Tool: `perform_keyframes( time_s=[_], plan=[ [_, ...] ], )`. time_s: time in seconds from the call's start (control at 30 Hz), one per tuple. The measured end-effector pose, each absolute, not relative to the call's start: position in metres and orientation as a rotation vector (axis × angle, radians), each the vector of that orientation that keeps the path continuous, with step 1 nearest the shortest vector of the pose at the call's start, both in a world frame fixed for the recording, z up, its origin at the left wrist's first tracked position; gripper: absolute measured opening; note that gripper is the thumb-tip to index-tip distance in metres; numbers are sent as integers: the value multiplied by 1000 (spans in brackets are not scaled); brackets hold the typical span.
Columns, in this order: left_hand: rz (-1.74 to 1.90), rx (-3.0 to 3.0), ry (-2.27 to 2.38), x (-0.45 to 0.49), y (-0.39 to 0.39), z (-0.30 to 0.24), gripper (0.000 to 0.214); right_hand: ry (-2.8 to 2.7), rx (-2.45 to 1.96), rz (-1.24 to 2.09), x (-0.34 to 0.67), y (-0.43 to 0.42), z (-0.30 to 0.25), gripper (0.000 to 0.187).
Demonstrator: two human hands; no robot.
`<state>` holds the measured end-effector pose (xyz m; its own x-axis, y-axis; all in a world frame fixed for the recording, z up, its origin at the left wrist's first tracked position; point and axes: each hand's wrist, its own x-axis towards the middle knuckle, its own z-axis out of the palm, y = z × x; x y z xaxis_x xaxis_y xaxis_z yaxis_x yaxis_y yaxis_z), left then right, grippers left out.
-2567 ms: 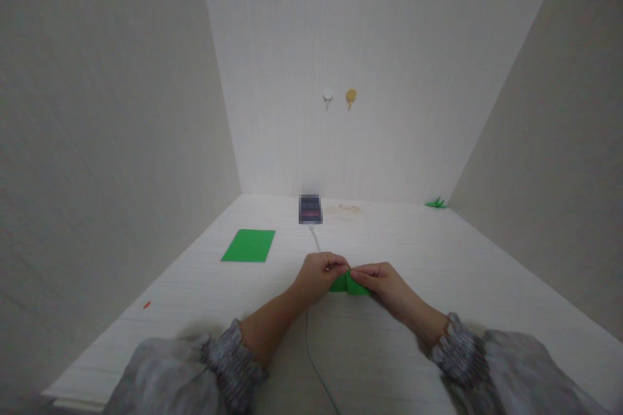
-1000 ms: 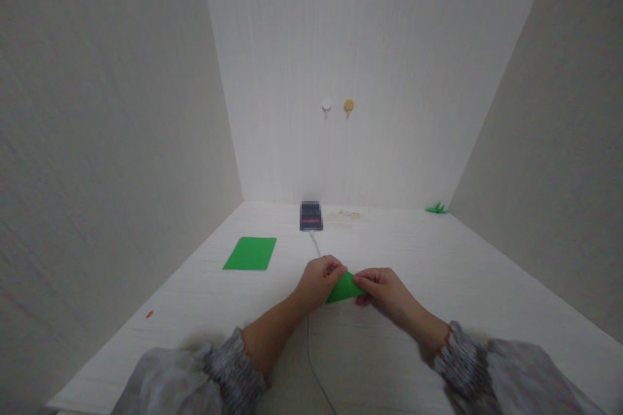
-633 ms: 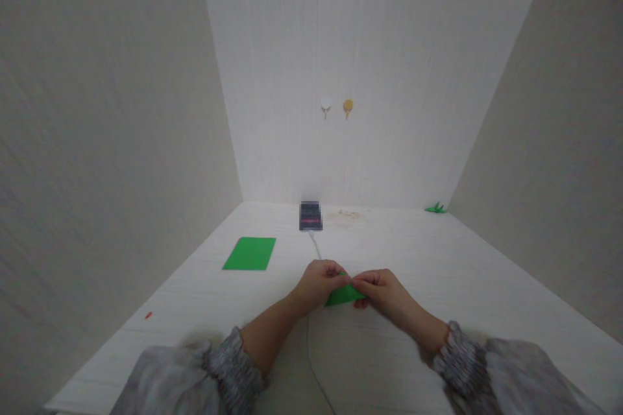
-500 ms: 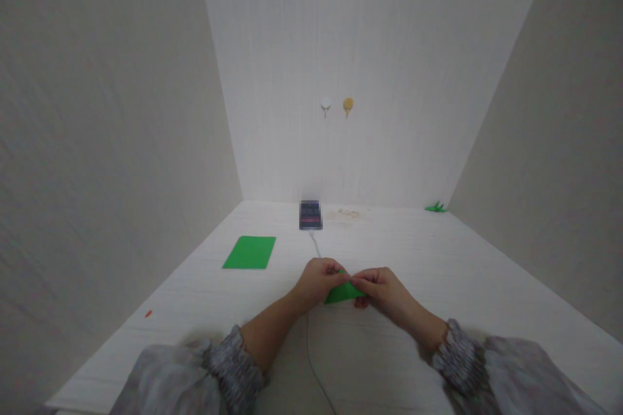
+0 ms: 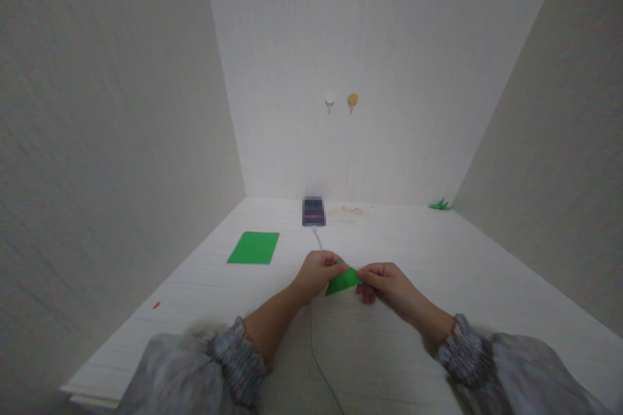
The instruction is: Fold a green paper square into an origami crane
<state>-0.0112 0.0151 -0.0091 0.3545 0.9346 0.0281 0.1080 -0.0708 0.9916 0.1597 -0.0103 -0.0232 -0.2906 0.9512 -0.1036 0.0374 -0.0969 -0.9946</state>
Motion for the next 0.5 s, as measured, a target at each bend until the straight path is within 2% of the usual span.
perform_keyframes(
  time_s=[0.5],
  plan=[
    [890, 1436, 1001, -13, 15, -9, 20, -1419, -1162, 1497, 166, -8, -24, 33]
  ],
)
